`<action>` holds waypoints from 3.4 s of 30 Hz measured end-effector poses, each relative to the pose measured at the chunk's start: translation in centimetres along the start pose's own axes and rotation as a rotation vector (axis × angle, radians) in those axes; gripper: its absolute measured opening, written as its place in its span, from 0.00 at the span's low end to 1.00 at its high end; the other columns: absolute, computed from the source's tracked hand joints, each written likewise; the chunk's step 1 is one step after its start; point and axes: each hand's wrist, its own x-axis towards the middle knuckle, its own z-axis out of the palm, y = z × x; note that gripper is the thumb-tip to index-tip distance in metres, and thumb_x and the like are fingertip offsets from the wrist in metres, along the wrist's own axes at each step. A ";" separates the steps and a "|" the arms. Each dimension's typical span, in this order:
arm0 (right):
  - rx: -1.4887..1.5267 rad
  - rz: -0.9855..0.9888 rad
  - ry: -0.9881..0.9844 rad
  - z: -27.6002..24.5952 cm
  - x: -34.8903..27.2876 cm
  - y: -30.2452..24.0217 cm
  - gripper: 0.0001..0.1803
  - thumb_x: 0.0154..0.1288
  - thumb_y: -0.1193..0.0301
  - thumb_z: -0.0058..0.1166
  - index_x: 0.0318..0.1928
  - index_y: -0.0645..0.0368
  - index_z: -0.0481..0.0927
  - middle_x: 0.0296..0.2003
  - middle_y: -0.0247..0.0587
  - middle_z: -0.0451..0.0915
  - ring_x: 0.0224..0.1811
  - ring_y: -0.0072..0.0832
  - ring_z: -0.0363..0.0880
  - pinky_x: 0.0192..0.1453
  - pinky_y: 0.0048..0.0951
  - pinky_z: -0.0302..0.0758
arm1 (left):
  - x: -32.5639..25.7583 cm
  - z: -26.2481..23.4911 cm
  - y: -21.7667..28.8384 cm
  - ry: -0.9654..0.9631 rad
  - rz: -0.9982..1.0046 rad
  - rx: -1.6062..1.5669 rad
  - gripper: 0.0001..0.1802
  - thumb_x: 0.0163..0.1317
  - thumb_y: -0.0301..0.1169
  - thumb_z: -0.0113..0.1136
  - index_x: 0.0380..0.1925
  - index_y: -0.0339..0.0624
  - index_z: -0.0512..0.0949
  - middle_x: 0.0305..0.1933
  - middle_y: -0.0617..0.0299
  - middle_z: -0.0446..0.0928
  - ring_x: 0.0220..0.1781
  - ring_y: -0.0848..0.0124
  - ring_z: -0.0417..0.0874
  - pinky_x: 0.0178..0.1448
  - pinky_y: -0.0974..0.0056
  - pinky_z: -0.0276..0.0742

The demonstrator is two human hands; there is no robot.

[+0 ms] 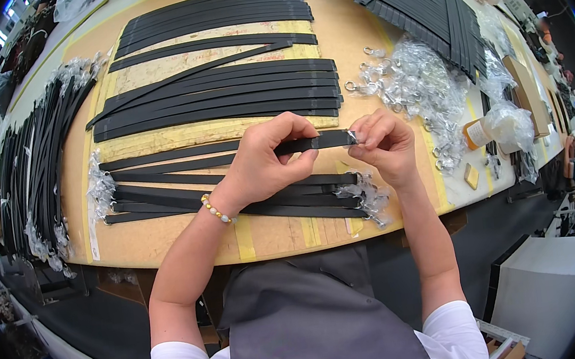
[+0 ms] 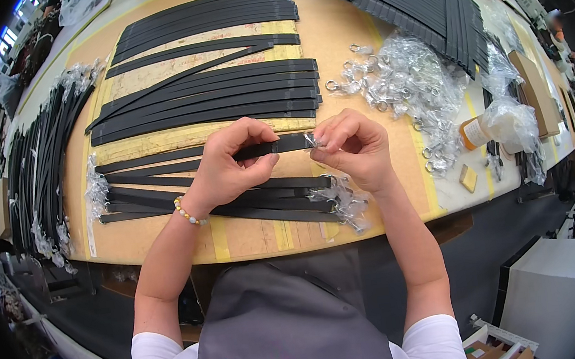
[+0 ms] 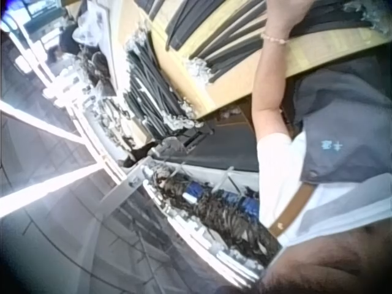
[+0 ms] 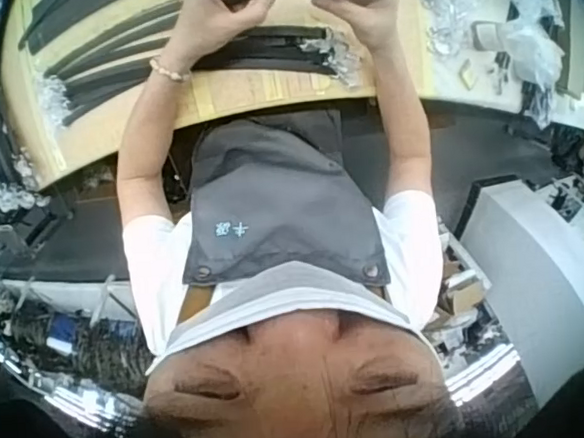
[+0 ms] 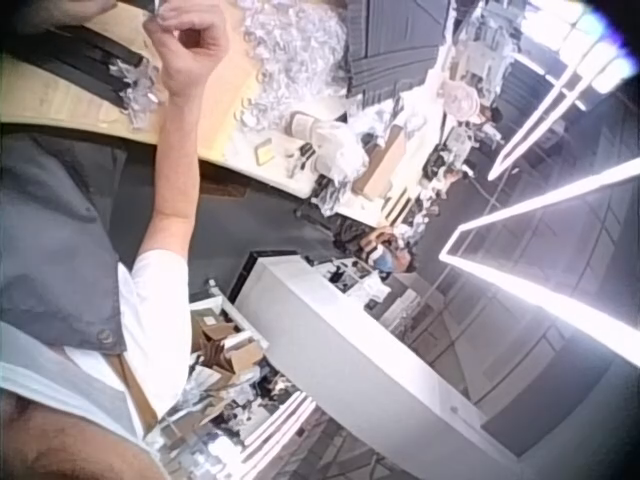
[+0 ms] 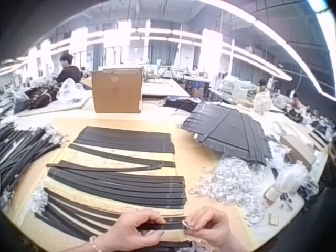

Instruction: Attaching metal rings and buckles to black leather straps.

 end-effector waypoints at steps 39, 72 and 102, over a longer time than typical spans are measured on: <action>0.209 0.698 -0.193 1.6 0.5 -1.9 0.13 0.65 0.74 0.70 0.45 0.62 0.80 0.40 0.34 0.85 0.40 0.15 0.83 0.46 0.20 0.79 | -1.0 1.9 -0.6 0.044 0.348 0.376 0.12 0.49 0.21 0.73 0.36 0.44 0.86 0.25 0.66 0.79 0.22 0.75 0.78 0.25 0.70 0.72; 0.074 0.721 -0.127 2.2 0.1 -1.4 0.12 0.71 0.66 0.69 0.39 0.60 0.81 0.30 0.21 0.77 0.30 0.07 0.70 0.32 0.16 0.65 | -0.5 1.4 -1.5 -0.065 0.185 0.279 0.13 0.52 0.22 0.71 0.37 0.36 0.78 0.32 0.61 0.82 0.32 0.74 0.83 0.33 0.70 0.81; -0.167 0.612 -0.102 3.3 -0.2 -0.5 0.07 0.65 0.75 0.60 0.33 0.56 0.73 0.27 0.18 0.68 0.30 0.08 0.62 0.31 0.18 0.61 | -0.8 1.6 -0.9 -0.143 0.079 0.152 0.21 0.55 0.18 0.60 0.51 0.38 0.78 0.28 0.66 0.70 0.28 0.79 0.69 0.31 0.72 0.67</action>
